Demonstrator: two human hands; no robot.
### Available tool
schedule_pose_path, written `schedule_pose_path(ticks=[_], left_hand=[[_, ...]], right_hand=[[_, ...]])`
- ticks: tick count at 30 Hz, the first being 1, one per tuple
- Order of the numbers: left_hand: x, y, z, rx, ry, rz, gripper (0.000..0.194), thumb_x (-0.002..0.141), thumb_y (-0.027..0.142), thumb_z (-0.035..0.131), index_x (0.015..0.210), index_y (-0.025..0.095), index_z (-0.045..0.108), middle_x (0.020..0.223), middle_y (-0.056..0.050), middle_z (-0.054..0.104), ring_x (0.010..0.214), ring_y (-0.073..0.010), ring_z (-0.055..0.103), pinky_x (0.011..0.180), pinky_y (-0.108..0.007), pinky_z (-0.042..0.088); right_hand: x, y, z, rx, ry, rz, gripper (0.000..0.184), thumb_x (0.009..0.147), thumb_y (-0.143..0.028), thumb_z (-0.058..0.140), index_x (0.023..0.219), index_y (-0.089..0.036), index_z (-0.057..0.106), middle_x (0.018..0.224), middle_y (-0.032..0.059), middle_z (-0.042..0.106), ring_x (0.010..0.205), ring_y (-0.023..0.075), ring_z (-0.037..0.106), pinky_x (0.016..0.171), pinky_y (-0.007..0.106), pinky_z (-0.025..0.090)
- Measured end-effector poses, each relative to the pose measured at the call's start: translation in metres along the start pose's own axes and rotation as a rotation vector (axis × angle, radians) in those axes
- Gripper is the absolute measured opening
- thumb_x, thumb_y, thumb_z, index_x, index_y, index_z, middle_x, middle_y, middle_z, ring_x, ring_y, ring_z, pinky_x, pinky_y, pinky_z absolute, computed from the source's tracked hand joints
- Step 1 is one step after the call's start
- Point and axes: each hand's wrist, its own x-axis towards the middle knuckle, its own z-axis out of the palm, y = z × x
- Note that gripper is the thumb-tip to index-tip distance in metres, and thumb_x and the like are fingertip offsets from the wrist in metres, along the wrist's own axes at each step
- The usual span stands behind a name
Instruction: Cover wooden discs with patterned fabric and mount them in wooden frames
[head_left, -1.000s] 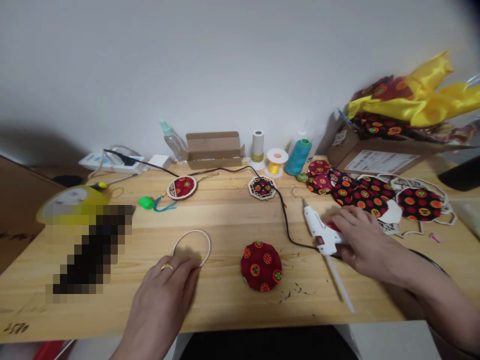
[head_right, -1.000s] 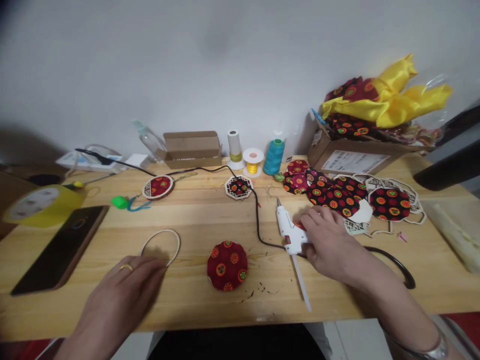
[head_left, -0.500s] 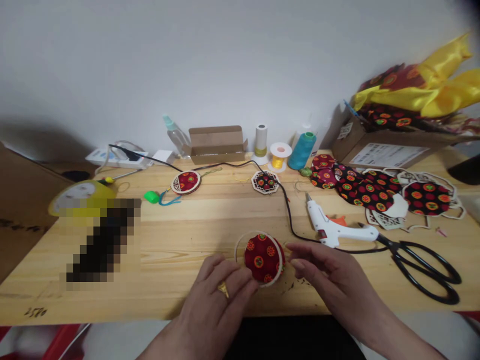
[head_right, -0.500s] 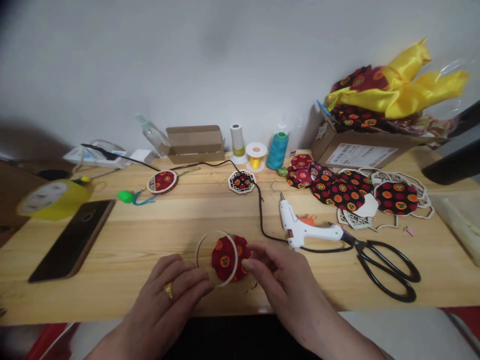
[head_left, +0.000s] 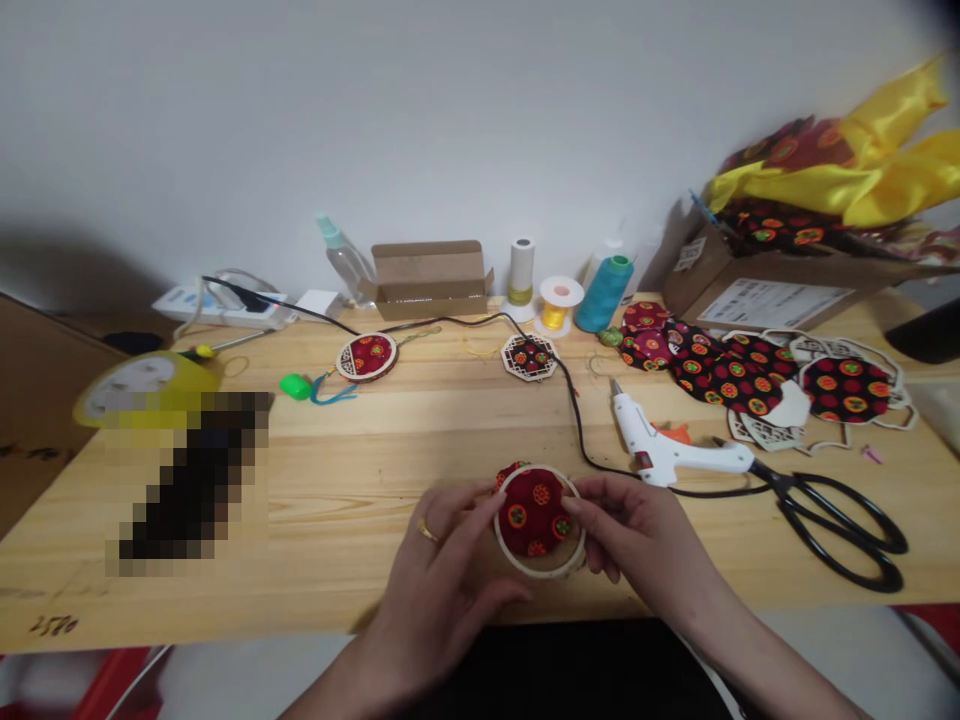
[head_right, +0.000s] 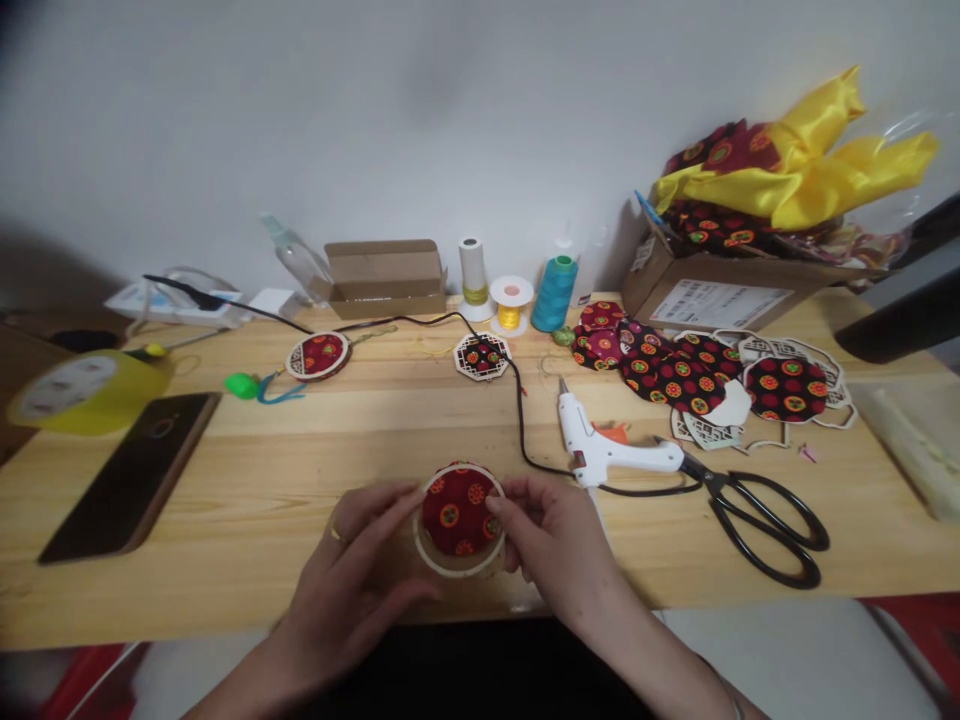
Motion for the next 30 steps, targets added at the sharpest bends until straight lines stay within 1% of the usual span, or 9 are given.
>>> schedule_pose_path(ticks=[3, 9, 13, 15, 18, 20, 22, 26, 30], left_hand=[[-0.004, -0.002, 0.002, -0.088, -0.049, -0.121, 0.060, 0.085, 0.037, 0.064, 0.137, 0.023, 0.037, 0.126, -0.011, 0.054, 0.114, -0.0253, 0.052, 0.092, -0.041, 0.049], [-0.003, -0.001, 0.002, -0.247, -0.051, -0.133, 0.063, 0.082, 0.045, 0.065, 0.137, 0.029, 0.038, 0.118, -0.009, 0.063, 0.104, -0.0245, 0.060, 0.086, -0.042, 0.053], [0.002, 0.007, -0.007, -0.359, -0.036, -0.252, 0.037, 0.090, 0.030, 0.057, 0.126, 0.031, 0.050, 0.105, -0.002, 0.071, 0.092, -0.0173, 0.068, 0.074, -0.030, 0.058], [0.004, 0.011, -0.014, -0.330, 0.053, -0.202, 0.026, 0.090, 0.018, 0.055, 0.114, 0.029, 0.059, 0.097, 0.000, 0.073, 0.086, -0.0143, 0.070, 0.070, -0.025, 0.058], [0.005, 0.010, -0.022, -0.237, 0.125, 0.002, 0.031, 0.088, 0.009, 0.054, 0.111, 0.027, 0.063, 0.099, -0.001, 0.074, 0.087, -0.0138, 0.070, 0.074, -0.024, 0.058], [0.002, 0.006, -0.023, -0.198, 0.106, 0.086, 0.037, 0.088, 0.006, 0.054, 0.118, 0.027, 0.061, 0.103, -0.003, 0.073, 0.092, -0.0149, 0.069, 0.078, -0.026, 0.057], [-0.001, 0.001, -0.021, -0.181, 0.060, 0.113, 0.042, 0.088, 0.006, 0.053, 0.124, 0.027, 0.058, 0.110, -0.004, 0.071, 0.097, -0.0165, 0.067, 0.082, -0.029, 0.057], [-0.006, -0.005, -0.012, -0.199, 0.004, 0.082, 0.045, 0.089, 0.006, 0.049, 0.128, 0.029, 0.054, 0.116, -0.004, 0.068, 0.103, -0.0181, 0.065, 0.086, -0.033, 0.056], [-0.004, 0.000, -0.003, -0.219, 0.041, 0.127, 0.051, 0.081, 0.000, 0.047, 0.128, 0.019, 0.052, 0.126, -0.014, 0.059, 0.113, -0.0230, 0.059, 0.089, -0.038, 0.055]], right_hand=[[0.002, 0.000, 0.000, -0.012, -0.014, 0.005, 0.036, 0.070, -0.046, 0.065, 0.088, -0.015, 0.067, 0.052, -0.0032, 0.057, 0.038, 0.0057, 0.046, 0.034, 0.016, 0.032], [0.003, -0.001, 0.002, 0.012, -0.002, -0.006, 0.034, 0.070, -0.042, 0.068, 0.090, -0.016, 0.068, 0.052, -0.0030, 0.059, 0.036, 0.0058, 0.046, 0.033, 0.016, 0.032], [-0.002, -0.005, 0.003, 0.012, 0.067, -0.148, 0.024, 0.070, -0.039, 0.070, 0.079, -0.017, 0.071, 0.051, -0.0024, 0.060, 0.037, 0.0055, 0.045, 0.035, 0.017, 0.037], [-0.006, -0.008, 0.002, -0.004, 0.127, -0.279, 0.017, 0.072, -0.036, 0.070, 0.075, -0.019, 0.072, 0.056, -0.0004, 0.064, 0.042, 0.0075, 0.050, 0.039, 0.019, 0.042], [-0.012, -0.012, -0.001, -0.072, 0.167, -0.429, 0.009, 0.073, -0.029, 0.069, 0.078, -0.024, 0.075, 0.077, 0.0030, 0.073, 0.065, 0.0141, 0.065, 0.054, 0.023, 0.053], [-0.014, -0.014, -0.004, -0.090, 0.123, -0.427, 0.016, 0.075, -0.027, 0.067, 0.089, -0.028, 0.076, 0.089, 0.0024, 0.075, 0.079, 0.0164, 0.068, 0.067, 0.026, 0.057], [-0.014, -0.015, -0.005, -0.054, 0.054, -0.366, 0.023, 0.080, -0.029, 0.062, 0.099, -0.027, 0.074, 0.091, 0.0026, 0.075, 0.079, 0.0164, 0.069, 0.072, 0.029, 0.058], [-0.009, -0.011, -0.003, 0.032, 0.040, -0.261, 0.030, 0.078, -0.037, 0.064, 0.101, -0.021, 0.073, 0.083, 0.0061, 0.075, 0.064, 0.0149, 0.067, 0.057, 0.027, 0.057], [-0.002, -0.004, 0.000, 0.052, 0.072, -0.202, 0.028, 0.070, -0.035, 0.071, 0.093, -0.019, 0.075, 0.068, 0.0032, 0.072, 0.049, 0.0098, 0.057, 0.044, 0.022, 0.051]])
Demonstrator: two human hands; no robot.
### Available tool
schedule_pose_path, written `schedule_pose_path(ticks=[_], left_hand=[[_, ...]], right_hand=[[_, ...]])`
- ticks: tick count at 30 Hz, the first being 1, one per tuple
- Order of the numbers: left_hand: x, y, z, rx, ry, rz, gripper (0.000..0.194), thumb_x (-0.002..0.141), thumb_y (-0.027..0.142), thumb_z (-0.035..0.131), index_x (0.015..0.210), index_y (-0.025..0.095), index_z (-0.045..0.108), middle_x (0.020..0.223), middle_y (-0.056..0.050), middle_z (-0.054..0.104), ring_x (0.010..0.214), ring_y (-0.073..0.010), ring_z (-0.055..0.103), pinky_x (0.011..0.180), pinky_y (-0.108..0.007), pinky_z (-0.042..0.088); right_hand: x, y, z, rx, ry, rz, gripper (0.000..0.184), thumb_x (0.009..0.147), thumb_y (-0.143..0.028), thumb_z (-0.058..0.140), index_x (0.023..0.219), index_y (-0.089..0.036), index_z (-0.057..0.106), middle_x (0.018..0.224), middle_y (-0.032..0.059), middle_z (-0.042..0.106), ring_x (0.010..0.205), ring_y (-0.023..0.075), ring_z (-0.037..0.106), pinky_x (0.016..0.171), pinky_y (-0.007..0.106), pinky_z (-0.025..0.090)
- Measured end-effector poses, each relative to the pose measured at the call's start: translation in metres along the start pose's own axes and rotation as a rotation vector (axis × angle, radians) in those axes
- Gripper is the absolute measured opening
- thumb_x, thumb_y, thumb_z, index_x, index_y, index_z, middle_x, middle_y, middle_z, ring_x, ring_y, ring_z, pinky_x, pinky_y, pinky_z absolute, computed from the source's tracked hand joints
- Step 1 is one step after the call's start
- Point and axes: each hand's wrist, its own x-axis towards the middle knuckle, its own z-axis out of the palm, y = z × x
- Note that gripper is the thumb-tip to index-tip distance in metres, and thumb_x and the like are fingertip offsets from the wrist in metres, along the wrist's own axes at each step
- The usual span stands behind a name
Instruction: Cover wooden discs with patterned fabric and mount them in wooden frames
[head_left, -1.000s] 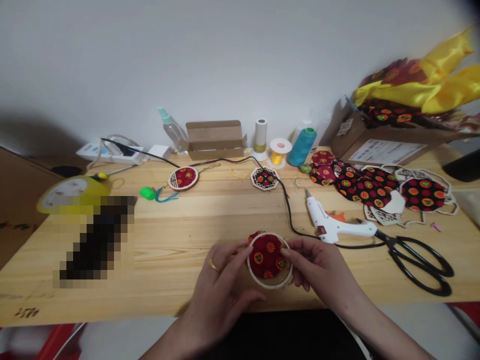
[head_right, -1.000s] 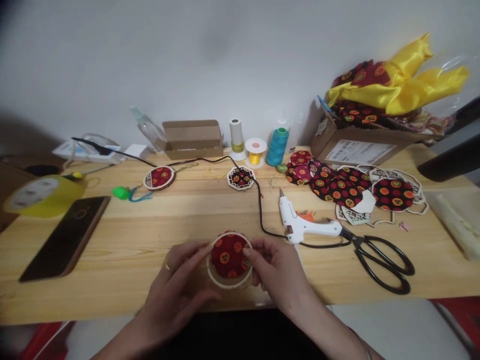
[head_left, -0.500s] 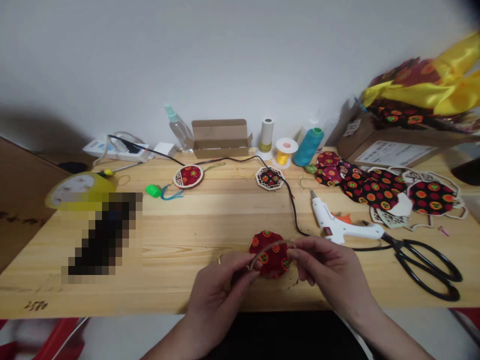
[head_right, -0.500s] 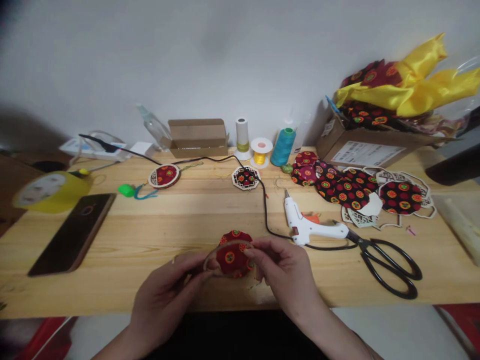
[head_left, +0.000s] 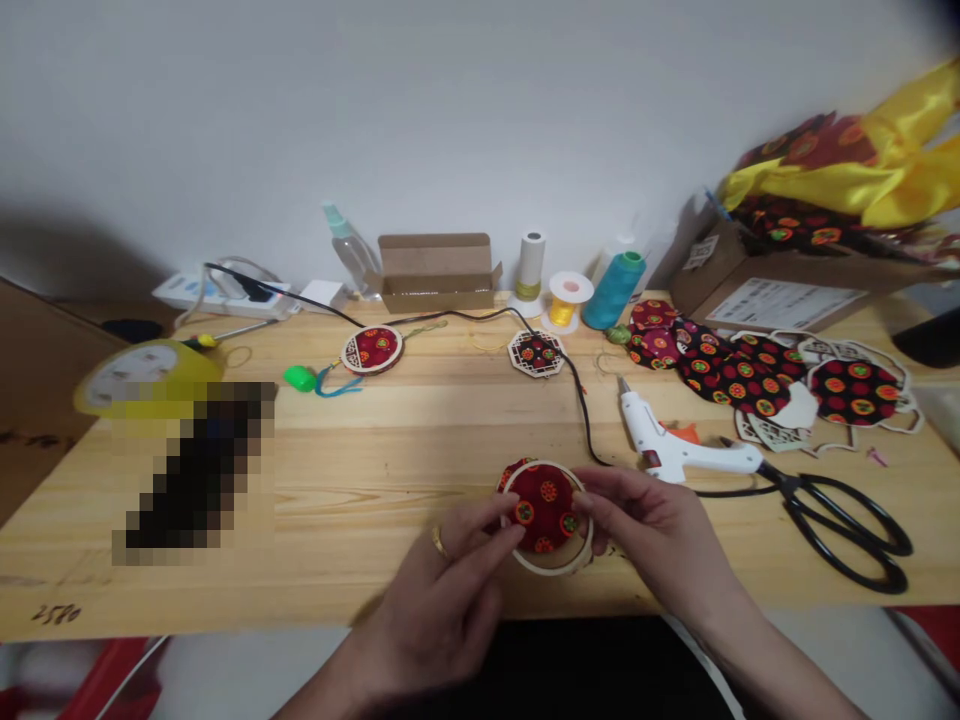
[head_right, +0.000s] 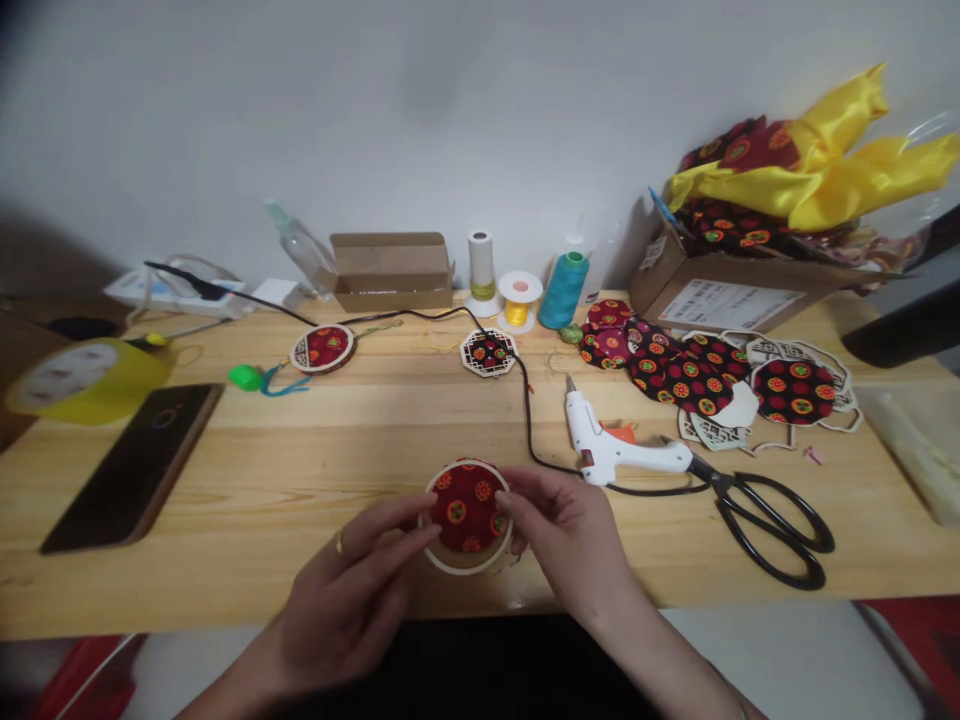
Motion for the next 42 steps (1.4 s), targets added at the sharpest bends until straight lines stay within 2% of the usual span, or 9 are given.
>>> schedule_pose_path(ticks=[2, 5, 9, 12, 15, 21, 32, 42], left_hand=[[0.003, 0.003, 0.005, -0.057, 0.056, -0.084, 0.045, 0.082, 0.001, 0.049, 0.122, 0.020, 0.058, 0.127, -0.014, 0.055, 0.109, -0.0215, 0.061, 0.086, -0.036, 0.057], [0.006, 0.004, 0.012, -0.091, 0.143, -0.254, 0.029, 0.085, 0.007, 0.055, 0.107, 0.023, 0.065, 0.115, -0.008, 0.060, 0.094, -0.0157, 0.066, 0.078, -0.030, 0.059], [0.007, 0.000, 0.017, 0.024, 0.135, -0.369, 0.025, 0.086, 0.015, 0.061, 0.109, 0.024, 0.064, 0.108, -0.005, 0.064, 0.096, -0.0170, 0.065, 0.081, -0.032, 0.058], [0.006, -0.003, 0.017, 0.088, 0.080, -0.332, 0.035, 0.086, 0.025, 0.063, 0.121, 0.024, 0.057, 0.116, -0.007, 0.062, 0.103, -0.0192, 0.063, 0.085, -0.034, 0.057], [0.006, -0.005, 0.017, 0.132, 0.024, -0.278, 0.047, 0.086, 0.032, 0.062, 0.130, 0.022, 0.049, 0.122, -0.010, 0.059, 0.109, -0.0216, 0.059, 0.088, -0.036, 0.055], [0.006, -0.006, 0.015, 0.252, 0.034, -0.146, 0.043, 0.087, 0.029, 0.061, 0.127, 0.017, 0.050, 0.113, -0.011, 0.062, 0.101, -0.0243, 0.055, 0.085, -0.041, 0.051], [0.004, -0.007, 0.016, 0.235, -0.010, -0.157, 0.048, 0.085, 0.024, 0.063, 0.129, 0.015, 0.046, 0.119, -0.012, 0.058, 0.105, -0.0260, 0.051, 0.088, -0.044, 0.048], [0.001, -0.006, 0.018, 0.255, -0.034, -0.183, 0.052, 0.085, 0.022, 0.064, 0.131, 0.015, 0.043, 0.122, -0.012, 0.055, 0.109, -0.0266, 0.049, 0.091, -0.046, 0.047]], right_hand=[[0.002, 0.002, 0.001, -0.017, 0.005, 0.008, 0.026, 0.069, -0.035, 0.071, 0.089, -0.019, 0.075, 0.061, 0.0015, 0.069, 0.046, 0.0093, 0.054, 0.042, 0.022, 0.050], [0.003, 0.004, 0.001, -0.068, 0.049, -0.027, 0.025, 0.069, -0.035, 0.071, 0.088, -0.020, 0.076, 0.062, 0.0016, 0.069, 0.048, 0.0099, 0.054, 0.043, 0.022, 0.049], [0.005, 0.008, 0.000, -0.184, 0.101, -0.098, 0.022, 0.073, -0.035, 0.068, 0.088, -0.022, 0.076, 0.062, 0.0013, 0.067, 0.049, 0.0102, 0.053, 0.044, 0.023, 0.048], [0.007, 0.013, -0.003, -0.241, 0.069, -0.125, 0.023, 0.079, -0.035, 0.063, 0.093, -0.022, 0.075, 0.066, 0.0020, 0.067, 0.051, 0.0105, 0.053, 0.045, 0.023, 0.047], [0.007, 0.013, -0.009, -0.328, 0.000, -0.195, 0.024, 0.083, -0.030, 0.060, 0.101, -0.025, 0.073, 0.075, 0.0027, 0.066, 0.060, 0.0124, 0.057, 0.052, 0.025, 0.049], [0.004, 0.005, -0.016, -0.524, -0.170, -0.294, 0.035, 0.082, -0.024, 0.065, 0.116, -0.030, 0.066, 0.083, 0.0015, 0.063, 0.076, 0.0151, 0.059, 0.070, 0.029, 0.050], [0.004, 0.010, -0.017, -0.645, -0.263, -0.343, 0.041, 0.083, -0.030, 0.066, 0.123, -0.031, 0.058, 0.109, 0.0057, 0.060, 0.101, 0.0206, 0.057, 0.087, 0.037, 0.048], [0.003, 0.010, -0.015, -0.736, -0.259, -0.374, 0.038, 0.085, -0.026, 0.063, 0.123, -0.026, 0.056, 0.109, 0.0062, 0.059, 0.101, 0.0195, 0.057, 0.087, 0.035, 0.048]])
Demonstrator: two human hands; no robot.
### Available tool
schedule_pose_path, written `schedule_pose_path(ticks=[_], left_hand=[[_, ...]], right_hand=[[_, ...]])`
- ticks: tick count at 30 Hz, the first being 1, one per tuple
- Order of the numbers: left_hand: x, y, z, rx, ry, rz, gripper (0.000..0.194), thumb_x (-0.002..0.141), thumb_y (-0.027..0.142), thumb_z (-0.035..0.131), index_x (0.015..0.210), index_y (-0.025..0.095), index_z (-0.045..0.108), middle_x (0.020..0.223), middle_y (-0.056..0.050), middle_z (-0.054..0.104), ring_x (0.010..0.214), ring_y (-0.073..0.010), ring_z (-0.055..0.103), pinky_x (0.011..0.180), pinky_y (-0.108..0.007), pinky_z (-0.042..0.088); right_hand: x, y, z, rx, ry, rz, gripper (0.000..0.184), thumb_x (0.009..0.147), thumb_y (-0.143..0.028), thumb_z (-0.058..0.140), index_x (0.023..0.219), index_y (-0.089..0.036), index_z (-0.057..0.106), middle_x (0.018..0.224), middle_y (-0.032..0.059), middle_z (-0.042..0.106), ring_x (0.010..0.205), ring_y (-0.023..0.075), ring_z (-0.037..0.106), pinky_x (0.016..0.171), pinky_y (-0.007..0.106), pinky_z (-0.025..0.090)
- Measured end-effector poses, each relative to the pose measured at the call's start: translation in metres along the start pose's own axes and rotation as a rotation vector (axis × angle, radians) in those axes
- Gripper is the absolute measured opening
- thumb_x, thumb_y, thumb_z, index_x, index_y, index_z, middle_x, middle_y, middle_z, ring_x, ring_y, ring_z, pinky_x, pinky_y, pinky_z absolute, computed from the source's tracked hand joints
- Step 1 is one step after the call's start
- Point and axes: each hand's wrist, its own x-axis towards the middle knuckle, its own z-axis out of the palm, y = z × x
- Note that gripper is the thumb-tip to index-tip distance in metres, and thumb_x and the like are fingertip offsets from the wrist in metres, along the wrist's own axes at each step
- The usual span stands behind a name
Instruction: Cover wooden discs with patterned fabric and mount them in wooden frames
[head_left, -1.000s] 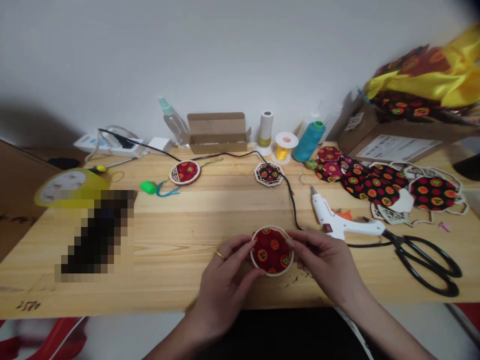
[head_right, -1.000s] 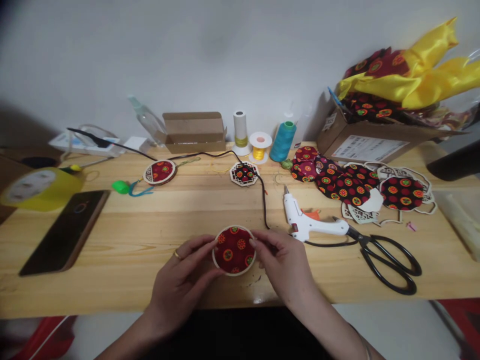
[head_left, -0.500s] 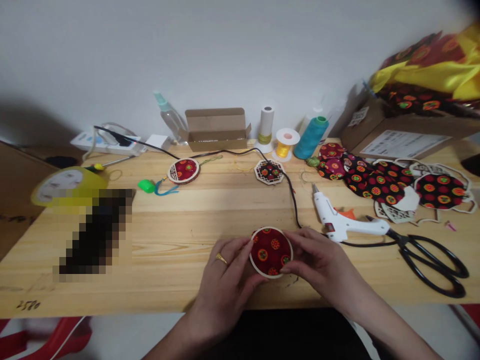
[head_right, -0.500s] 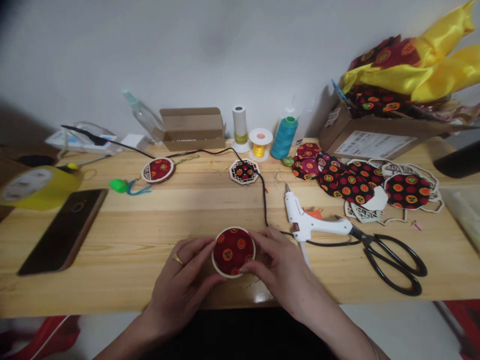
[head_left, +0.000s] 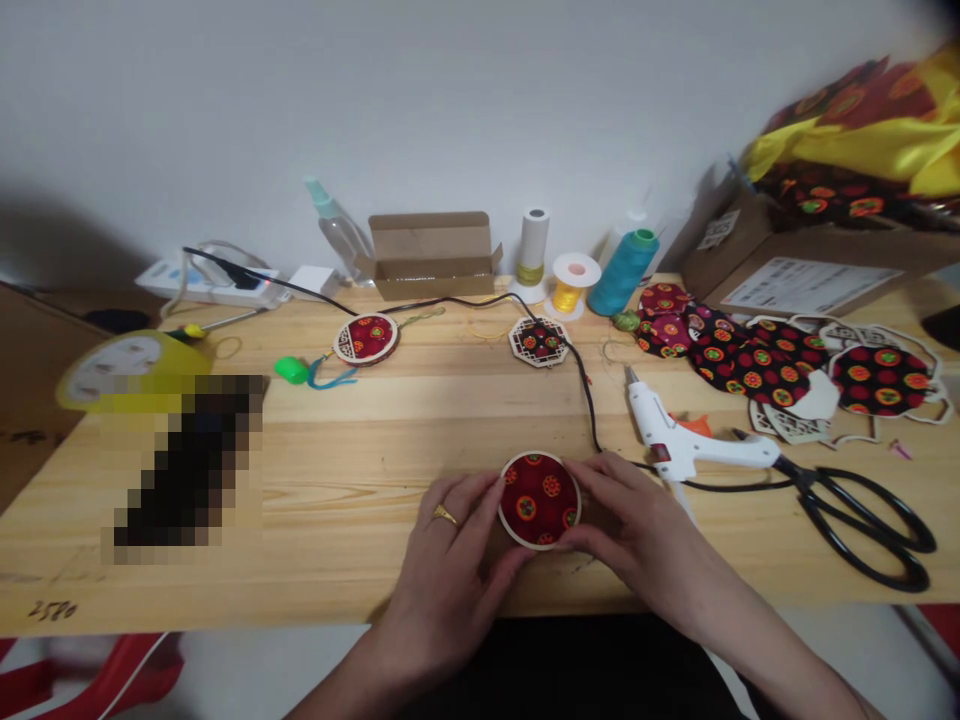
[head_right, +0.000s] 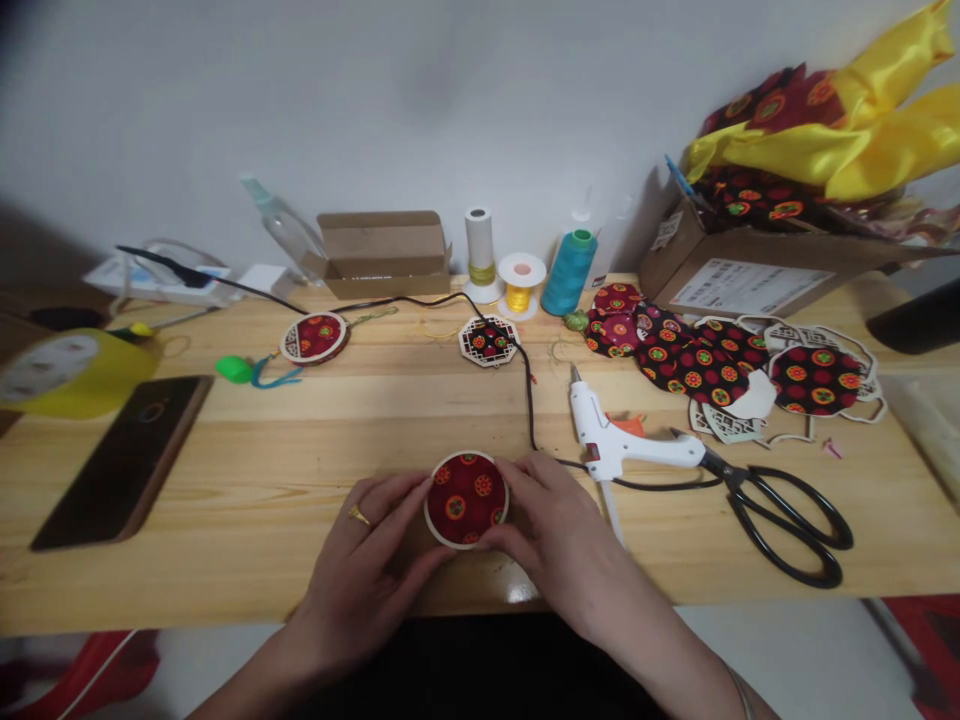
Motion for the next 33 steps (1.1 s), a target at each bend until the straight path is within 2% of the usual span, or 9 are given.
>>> schedule_pose_path(ticks=[14, 33], left_hand=[[-0.0002, 0.0001, 0.0026, 0.032, -0.005, -0.002, 0.050, 0.084, 0.024, 0.065, 0.128, 0.012, 0.045, 0.119, -0.014, 0.056, 0.106, -0.0272, 0.049, 0.090, -0.047, 0.047], [-0.0008, 0.0013, 0.0015, 0.043, -0.022, -0.022, 0.052, 0.083, 0.024, 0.066, 0.128, 0.011, 0.045, 0.119, -0.014, 0.056, 0.106, -0.0271, 0.048, 0.090, -0.046, 0.046]], right_hand=[[-0.0006, 0.0014, 0.0013, -0.033, -0.016, -0.009, 0.038, 0.085, -0.024, 0.064, 0.121, -0.028, 0.052, 0.106, 0.0033, 0.056, 0.099, 0.0178, 0.054, 0.085, 0.033, 0.046], [0.0007, 0.0021, 0.0046, -0.089, -0.005, -0.018, 0.041, 0.084, -0.023, 0.064, 0.123, -0.026, 0.051, 0.105, 0.0048, 0.056, 0.098, 0.0191, 0.055, 0.084, 0.035, 0.048]])
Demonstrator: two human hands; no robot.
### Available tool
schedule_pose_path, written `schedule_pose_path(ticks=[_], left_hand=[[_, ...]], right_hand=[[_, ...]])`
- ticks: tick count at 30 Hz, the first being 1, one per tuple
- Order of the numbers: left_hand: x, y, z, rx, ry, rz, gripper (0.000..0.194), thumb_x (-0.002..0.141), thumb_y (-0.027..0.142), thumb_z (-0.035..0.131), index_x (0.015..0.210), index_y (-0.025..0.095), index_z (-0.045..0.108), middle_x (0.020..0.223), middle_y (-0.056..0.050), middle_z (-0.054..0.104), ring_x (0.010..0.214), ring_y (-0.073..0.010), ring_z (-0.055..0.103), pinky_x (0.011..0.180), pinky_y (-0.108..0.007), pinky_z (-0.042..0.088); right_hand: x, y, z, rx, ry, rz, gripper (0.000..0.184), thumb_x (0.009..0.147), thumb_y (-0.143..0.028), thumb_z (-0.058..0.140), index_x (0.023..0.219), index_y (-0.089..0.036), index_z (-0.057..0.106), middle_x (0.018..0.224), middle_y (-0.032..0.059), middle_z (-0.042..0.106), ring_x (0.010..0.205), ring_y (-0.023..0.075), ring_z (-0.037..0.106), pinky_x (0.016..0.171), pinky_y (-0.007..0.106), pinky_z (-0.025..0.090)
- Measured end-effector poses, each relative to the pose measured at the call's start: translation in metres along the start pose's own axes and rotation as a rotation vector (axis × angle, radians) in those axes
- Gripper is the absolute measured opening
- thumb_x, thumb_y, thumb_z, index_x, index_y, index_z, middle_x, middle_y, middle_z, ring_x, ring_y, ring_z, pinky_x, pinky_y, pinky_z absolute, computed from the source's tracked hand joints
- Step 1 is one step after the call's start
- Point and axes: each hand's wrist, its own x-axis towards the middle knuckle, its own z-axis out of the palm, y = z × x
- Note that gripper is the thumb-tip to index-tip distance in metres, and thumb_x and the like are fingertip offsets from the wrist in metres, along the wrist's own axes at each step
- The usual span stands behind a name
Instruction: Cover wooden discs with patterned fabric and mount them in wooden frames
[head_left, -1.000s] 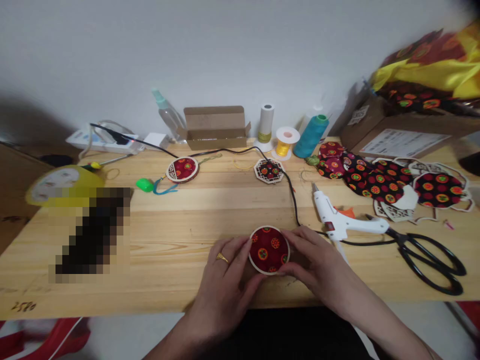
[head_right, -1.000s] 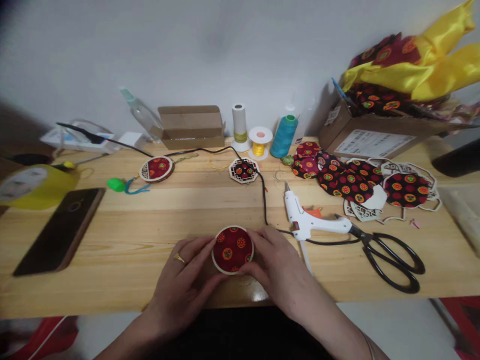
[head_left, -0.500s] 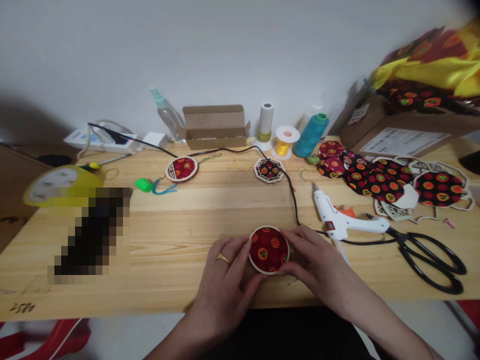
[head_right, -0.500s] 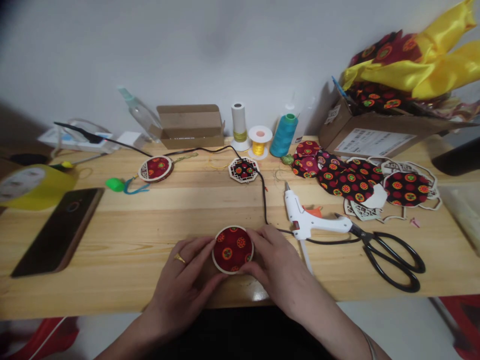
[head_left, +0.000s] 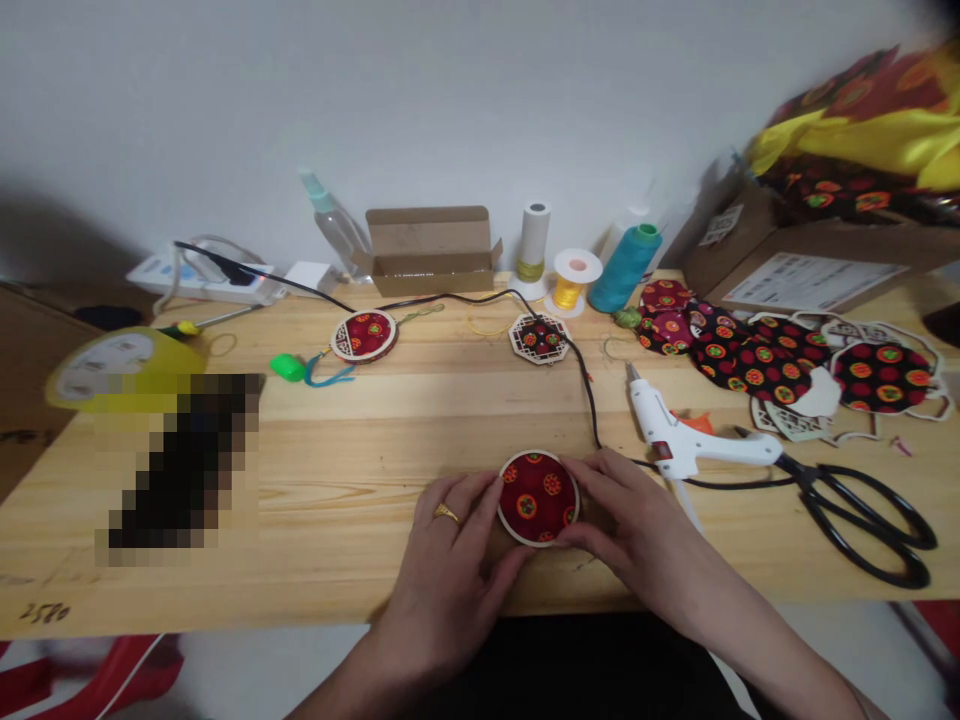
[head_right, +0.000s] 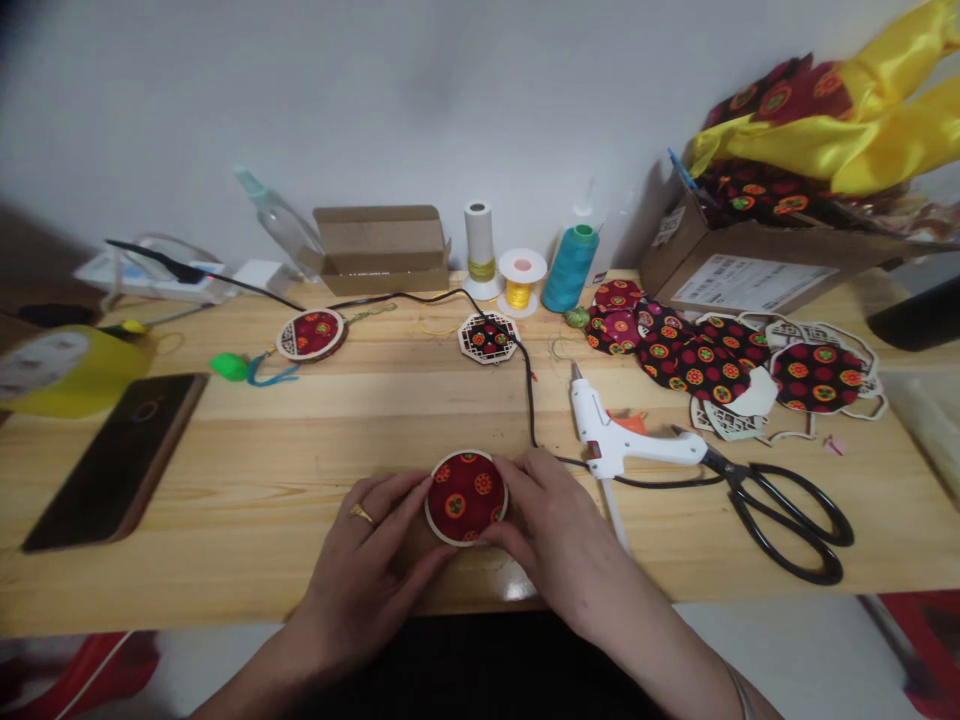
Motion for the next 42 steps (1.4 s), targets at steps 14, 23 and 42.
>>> schedule_pose_path(ticks=[14, 23, 42], left_hand=[[0.0055, 0.0042, -0.0009, 0.095, -0.093, -0.020, 0.068, 0.086, 0.037, 0.060, 0.141, 0.011, 0.029, 0.132, -0.015, 0.055, 0.113, -0.0304, 0.048, 0.098, -0.050, 0.039], [0.0064, 0.0016, 0.0028, 0.074, -0.131, -0.096, 0.078, 0.084, 0.037, 0.063, 0.146, 0.015, 0.021, 0.102, -0.012, 0.069, 0.109, -0.0338, 0.048, 0.090, -0.050, 0.044], [0.0075, 0.0015, 0.0046, 0.114, -0.087, -0.121, 0.077, 0.081, 0.044, 0.065, 0.143, 0.019, 0.027, 0.102, -0.012, 0.065, 0.099, -0.0305, 0.053, 0.083, -0.045, 0.047]], right_hand=[[0.0007, -0.0023, -0.0011, -0.015, -0.023, 0.011, 0.040, 0.085, -0.021, 0.062, 0.123, -0.027, 0.051, 0.104, 0.0043, 0.057, 0.096, 0.0189, 0.056, 0.083, 0.035, 0.049], [0.0021, -0.0062, -0.0035, -0.026, -0.025, 0.027, 0.041, 0.084, -0.019, 0.064, 0.122, -0.027, 0.054, 0.102, 0.0054, 0.058, 0.095, 0.0205, 0.058, 0.082, 0.037, 0.050], [0.0017, -0.0047, -0.0023, -0.047, -0.022, 0.024, 0.043, 0.084, -0.023, 0.064, 0.125, -0.028, 0.052, 0.099, 0.0047, 0.058, 0.091, 0.0193, 0.058, 0.078, 0.036, 0.052]])
